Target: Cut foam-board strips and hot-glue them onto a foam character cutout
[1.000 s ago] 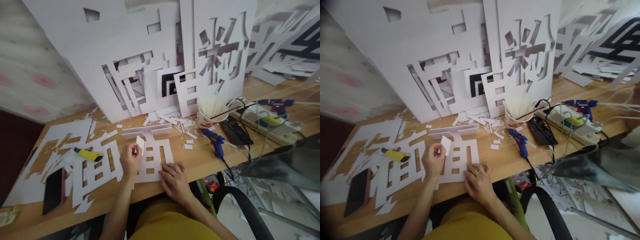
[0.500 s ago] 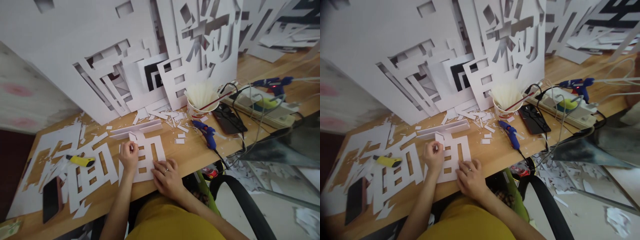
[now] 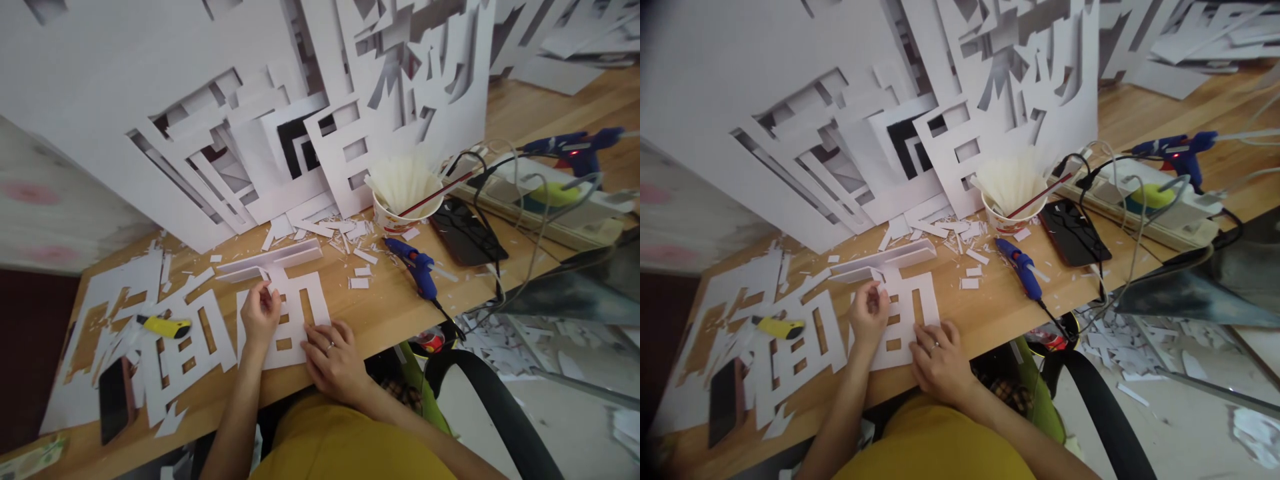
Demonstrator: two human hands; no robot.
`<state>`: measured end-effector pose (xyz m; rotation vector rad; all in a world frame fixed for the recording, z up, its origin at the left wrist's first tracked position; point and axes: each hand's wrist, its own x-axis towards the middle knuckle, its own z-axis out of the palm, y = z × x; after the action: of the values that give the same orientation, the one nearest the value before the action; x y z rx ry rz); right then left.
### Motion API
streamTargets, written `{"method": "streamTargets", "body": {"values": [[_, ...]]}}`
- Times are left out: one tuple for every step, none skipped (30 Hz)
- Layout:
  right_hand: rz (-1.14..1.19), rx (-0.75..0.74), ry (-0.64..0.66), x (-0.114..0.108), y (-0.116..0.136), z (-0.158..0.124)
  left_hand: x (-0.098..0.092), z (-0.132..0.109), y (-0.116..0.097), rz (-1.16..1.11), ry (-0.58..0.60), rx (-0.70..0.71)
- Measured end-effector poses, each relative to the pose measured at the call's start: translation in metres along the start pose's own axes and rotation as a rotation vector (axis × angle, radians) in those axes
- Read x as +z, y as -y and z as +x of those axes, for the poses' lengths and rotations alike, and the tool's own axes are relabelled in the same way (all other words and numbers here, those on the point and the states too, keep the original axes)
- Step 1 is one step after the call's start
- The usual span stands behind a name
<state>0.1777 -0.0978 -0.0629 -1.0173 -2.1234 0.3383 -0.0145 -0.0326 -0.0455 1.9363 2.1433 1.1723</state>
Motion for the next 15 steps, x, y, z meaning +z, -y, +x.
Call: {"method": "streamTargets", "body": {"values": [[0.004, 0.001, 0.002, 0.0, 0.0, 0.0, -0.001, 0.0, 0.001, -0.015, 0.019, -0.003], [0.009, 0.004, 0.007, 0.0, -0.001, 0.0, -0.003, -0.001, 0.002, -0.031, 0.034, -0.009], [0.016, 0.008, 0.015, -0.001, -0.001, 0.0, -0.004, -0.001, 0.003, -0.047, 0.044, -0.017], [0.028, 0.013, 0.021, -0.002, -0.001, 0.0, -0.004, -0.002, 0.003, -0.064, 0.051, -0.026], [0.046, 0.022, 0.025, -0.004, -0.001, 0.0, -0.005, -0.002, 0.004, -0.079, 0.056, -0.035], [0.067, 0.035, 0.022, -0.006, 0.0, 0.001, -0.005, -0.002, 0.004, -0.095, 0.062, -0.041], [0.086, 0.053, 0.017, -0.009, 0.0, 0.003, -0.005, -0.002, 0.004, -0.111, 0.068, -0.044], [0.096, 0.073, 0.011, -0.011, 0.001, 0.006, -0.005, -0.002, 0.004, -0.126, 0.075, -0.044], [0.092, 0.099, 0.006, -0.013, 0.002, 0.011, -0.005, -0.001, 0.004, -0.14, 0.082, -0.04], [0.069, 0.129, 0.012, -0.013, 0.004, 0.018, -0.005, -0.001, 0.004, -0.153, 0.087, -0.035], [0.03, 0.159, 0.033, -0.013, 0.005, 0.026, -0.005, 0.0, 0.003, -0.166, 0.089, -0.029], [-0.018, 0.192, 0.061, -0.011, 0.006, 0.036, -0.004, 0.001, 0.003, -0.177, 0.087, -0.022], [-0.066, 0.224, 0.096, -0.008, 0.006, 0.047, -0.004, 0.001, 0.004, -0.186, 0.083, -0.016], [-0.109, 0.252, 0.134, -0.003, 0.007, 0.058, -0.004, 0.002, 0.004, -0.197, 0.078, -0.008], [-0.143, 0.275, 0.167, 0.002, 0.006, 0.07, -0.005, 0.002, 0.004, -0.208, 0.073, 0.002]]}}
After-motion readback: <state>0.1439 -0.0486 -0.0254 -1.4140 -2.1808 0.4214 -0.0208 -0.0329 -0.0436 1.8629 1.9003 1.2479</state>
